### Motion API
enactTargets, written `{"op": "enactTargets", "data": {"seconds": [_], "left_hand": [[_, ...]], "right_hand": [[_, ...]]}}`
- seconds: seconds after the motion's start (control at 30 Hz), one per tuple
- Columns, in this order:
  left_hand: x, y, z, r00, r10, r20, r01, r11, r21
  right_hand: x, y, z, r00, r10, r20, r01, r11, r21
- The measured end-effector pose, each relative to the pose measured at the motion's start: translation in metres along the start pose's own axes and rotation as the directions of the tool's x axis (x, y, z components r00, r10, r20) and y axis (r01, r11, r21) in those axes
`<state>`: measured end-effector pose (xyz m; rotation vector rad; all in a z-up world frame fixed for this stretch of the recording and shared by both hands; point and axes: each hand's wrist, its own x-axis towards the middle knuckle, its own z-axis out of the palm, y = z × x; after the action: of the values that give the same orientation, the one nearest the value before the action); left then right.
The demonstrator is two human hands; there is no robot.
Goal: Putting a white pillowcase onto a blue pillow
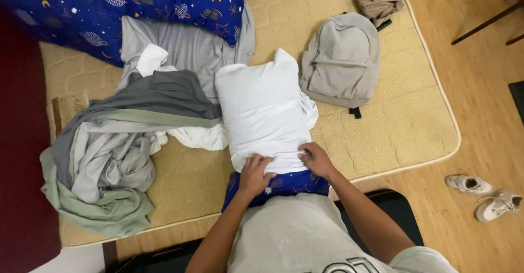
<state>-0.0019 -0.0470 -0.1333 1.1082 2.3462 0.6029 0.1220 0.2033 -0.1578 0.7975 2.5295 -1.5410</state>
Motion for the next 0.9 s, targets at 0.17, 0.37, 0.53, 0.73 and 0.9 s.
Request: {"op": "enactTargets", "data": {"seconds": [0.17, 0.37, 0.53, 0.73, 0.9], "left_hand": [[0.007, 0.01, 0.023, 0.968, 0.215, -0.129, -0.194, 0.968, 0.157], [0.039, 0.07, 0.005, 0.932, 0.273, -0.239, -0.234, 0.955, 0.18], [0.07, 0.068, -0.016, 0.806, 0.293, -0.514, -0.132, 0.936, 0.327], [0.045, 0.09, -0.085, 0.682, -0.128, -0.72, -0.282, 0.863, -0.42], [-0.055, 0.084, -0.07, 0.921, -0.164, -0.354, -0.137, 0.713, -0.687]], "right_hand": [[-0.013, 0.005, 0.011, 0.99, -0.091, -0.105, 0.073, 0.984, -0.163], [0.01, -0.058, -0.005, 0.948, -0.156, -0.278, 0.167, 0.986, 0.019], [0.027, -0.152, -0.033, 0.833, -0.443, -0.331, 0.462, 0.887, -0.024], [0.008, -0.266, -0.086, 0.779, -0.623, -0.074, 0.609, 0.779, -0.152], [0.036, -0.193, -0.148, 0.883, -0.359, 0.302, 0.397, 0.915, -0.073]]}}
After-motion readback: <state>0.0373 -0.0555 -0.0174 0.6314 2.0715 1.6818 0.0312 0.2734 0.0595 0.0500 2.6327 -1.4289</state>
